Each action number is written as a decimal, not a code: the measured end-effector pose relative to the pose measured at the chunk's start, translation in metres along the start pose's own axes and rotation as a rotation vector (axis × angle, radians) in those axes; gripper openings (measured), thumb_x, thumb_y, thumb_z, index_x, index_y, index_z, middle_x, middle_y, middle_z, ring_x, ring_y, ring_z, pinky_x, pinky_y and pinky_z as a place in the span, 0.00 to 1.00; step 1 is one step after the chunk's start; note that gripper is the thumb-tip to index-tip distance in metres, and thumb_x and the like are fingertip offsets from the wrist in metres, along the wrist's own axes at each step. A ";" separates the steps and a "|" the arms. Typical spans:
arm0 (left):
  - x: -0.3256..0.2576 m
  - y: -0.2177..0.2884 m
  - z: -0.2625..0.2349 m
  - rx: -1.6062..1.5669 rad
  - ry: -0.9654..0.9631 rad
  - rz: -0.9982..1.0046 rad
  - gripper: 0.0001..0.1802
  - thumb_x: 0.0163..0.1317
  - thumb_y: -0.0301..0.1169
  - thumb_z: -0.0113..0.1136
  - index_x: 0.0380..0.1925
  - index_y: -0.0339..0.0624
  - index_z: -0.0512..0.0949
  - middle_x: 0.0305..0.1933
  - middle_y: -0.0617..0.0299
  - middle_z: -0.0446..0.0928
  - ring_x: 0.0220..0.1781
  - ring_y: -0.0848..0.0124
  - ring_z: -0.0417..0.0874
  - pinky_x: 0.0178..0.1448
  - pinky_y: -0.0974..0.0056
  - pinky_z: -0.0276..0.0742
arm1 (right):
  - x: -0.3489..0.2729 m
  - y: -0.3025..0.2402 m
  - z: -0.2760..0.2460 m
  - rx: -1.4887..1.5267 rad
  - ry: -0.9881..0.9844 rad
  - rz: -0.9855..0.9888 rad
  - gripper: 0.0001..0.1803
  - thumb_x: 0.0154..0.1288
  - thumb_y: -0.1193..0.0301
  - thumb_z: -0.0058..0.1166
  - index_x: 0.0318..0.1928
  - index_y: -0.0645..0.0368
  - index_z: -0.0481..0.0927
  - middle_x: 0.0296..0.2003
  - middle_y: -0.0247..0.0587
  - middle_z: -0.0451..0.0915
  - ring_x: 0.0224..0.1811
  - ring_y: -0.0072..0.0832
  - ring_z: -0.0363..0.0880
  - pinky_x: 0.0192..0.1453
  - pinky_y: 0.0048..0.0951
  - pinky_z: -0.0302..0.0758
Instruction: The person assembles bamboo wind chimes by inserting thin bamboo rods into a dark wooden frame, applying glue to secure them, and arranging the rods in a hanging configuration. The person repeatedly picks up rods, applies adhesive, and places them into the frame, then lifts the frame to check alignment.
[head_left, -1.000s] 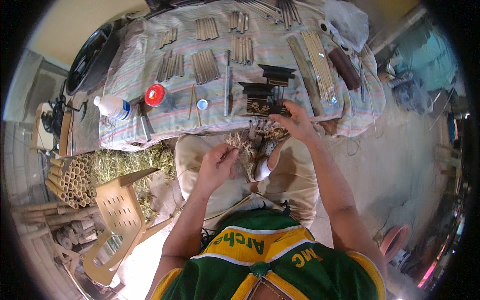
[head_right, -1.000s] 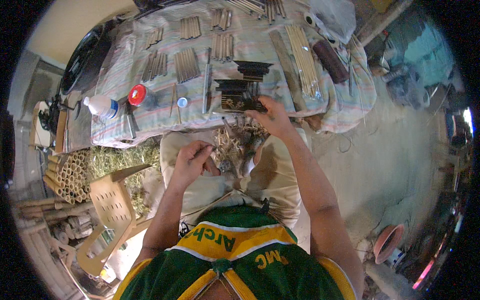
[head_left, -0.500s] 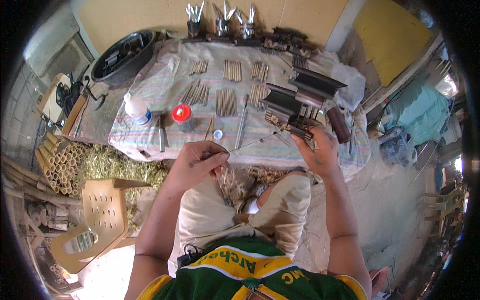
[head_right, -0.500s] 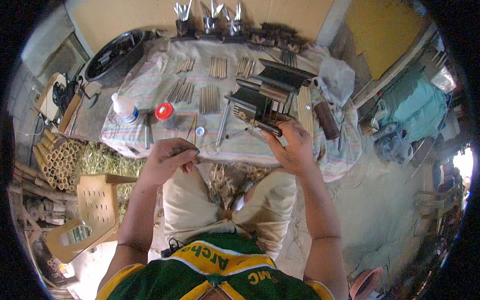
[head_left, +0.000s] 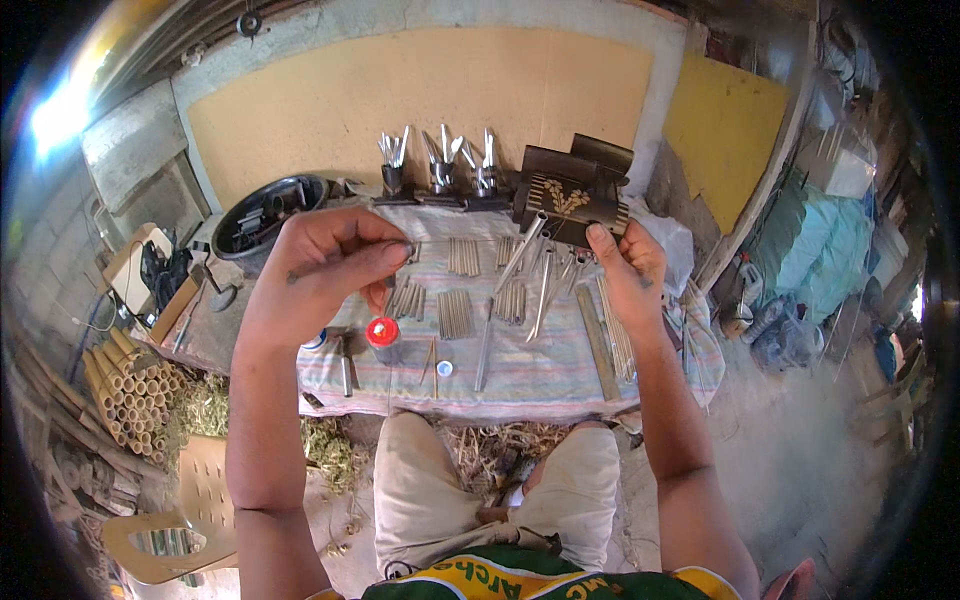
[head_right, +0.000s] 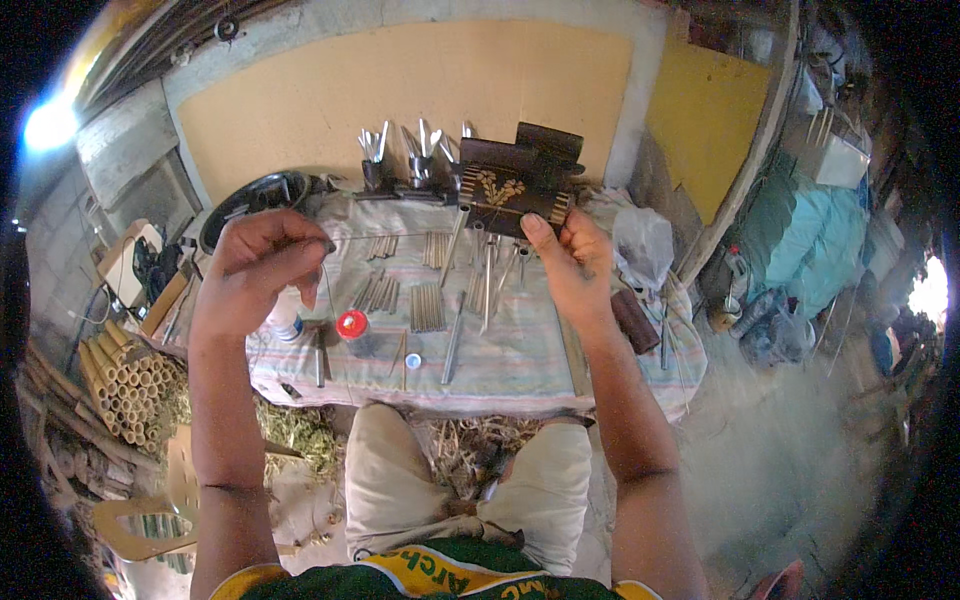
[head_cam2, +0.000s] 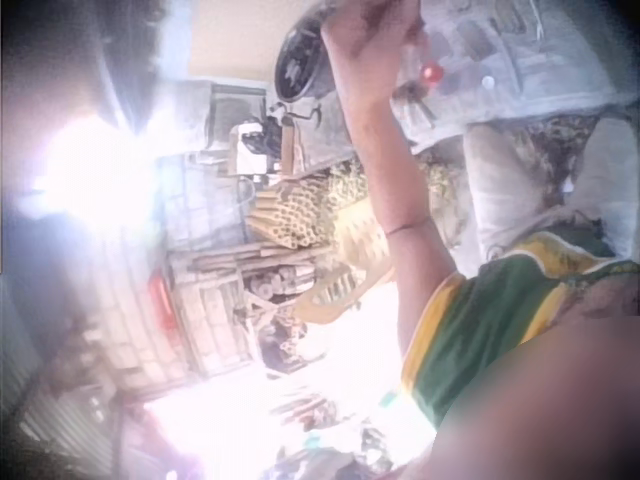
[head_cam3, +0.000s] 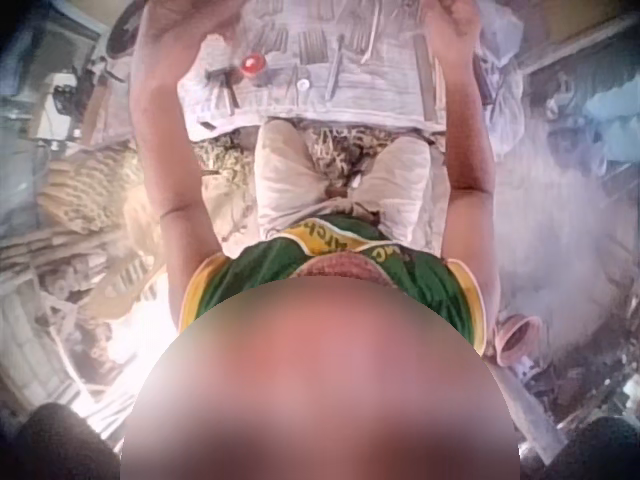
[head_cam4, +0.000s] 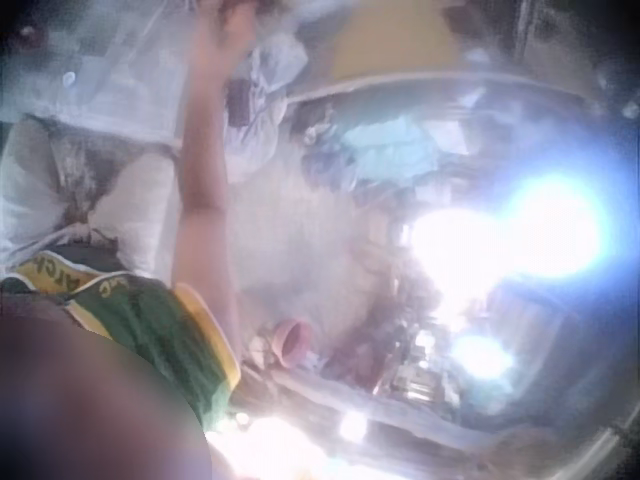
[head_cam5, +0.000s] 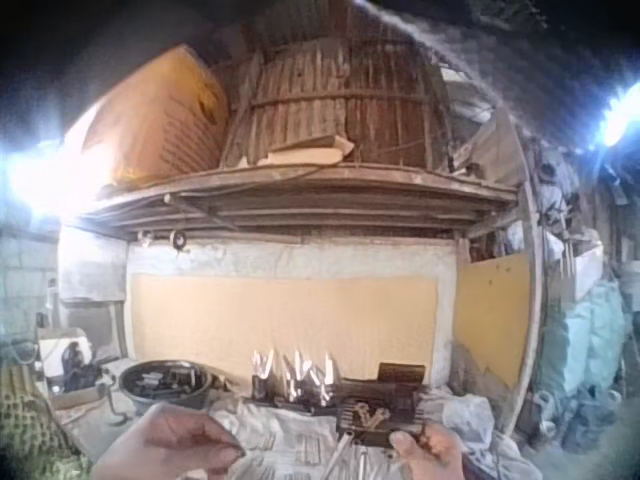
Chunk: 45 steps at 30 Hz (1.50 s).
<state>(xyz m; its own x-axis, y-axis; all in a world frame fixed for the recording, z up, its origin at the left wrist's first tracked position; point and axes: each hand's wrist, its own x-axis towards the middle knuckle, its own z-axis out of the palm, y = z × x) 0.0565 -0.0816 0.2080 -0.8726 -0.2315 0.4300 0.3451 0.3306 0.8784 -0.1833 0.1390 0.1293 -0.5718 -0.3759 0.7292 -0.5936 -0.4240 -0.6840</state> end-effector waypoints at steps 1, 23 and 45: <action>0.005 0.007 0.001 0.032 0.002 0.041 0.08 0.63 0.25 0.62 0.37 0.29 0.80 0.26 0.62 0.78 0.24 0.78 0.77 0.28 0.71 0.75 | 0.005 -0.003 0.002 -0.008 -0.004 0.007 0.16 0.70 0.66 0.58 0.50 0.64 0.77 0.39 0.30 0.82 0.38 0.15 0.75 0.45 0.20 0.73; 0.096 0.046 0.053 0.671 -0.111 0.608 0.09 0.55 0.30 0.70 0.34 0.38 0.84 0.30 0.60 0.78 0.31 0.71 0.77 0.36 0.67 0.71 | 0.032 -0.026 0.039 0.291 -0.127 -0.010 0.14 0.73 0.64 0.53 0.51 0.61 0.77 0.44 0.30 0.81 0.45 0.14 0.75 0.52 0.20 0.72; 0.112 0.037 0.058 0.615 -0.084 0.594 0.12 0.50 0.33 0.74 0.30 0.37 0.83 0.29 0.62 0.76 0.30 0.74 0.75 0.35 0.67 0.69 | 0.027 -0.038 0.042 0.339 -0.082 0.036 0.15 0.76 0.65 0.48 0.52 0.63 0.78 0.44 0.30 0.81 0.46 0.14 0.74 0.53 0.19 0.70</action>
<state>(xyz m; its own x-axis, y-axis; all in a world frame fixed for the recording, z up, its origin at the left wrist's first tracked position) -0.0486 -0.0423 0.2765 -0.6374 0.1973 0.7448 0.5254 0.8184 0.2329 -0.1530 0.1106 0.1759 -0.5336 -0.4549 0.7130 -0.3443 -0.6532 -0.6744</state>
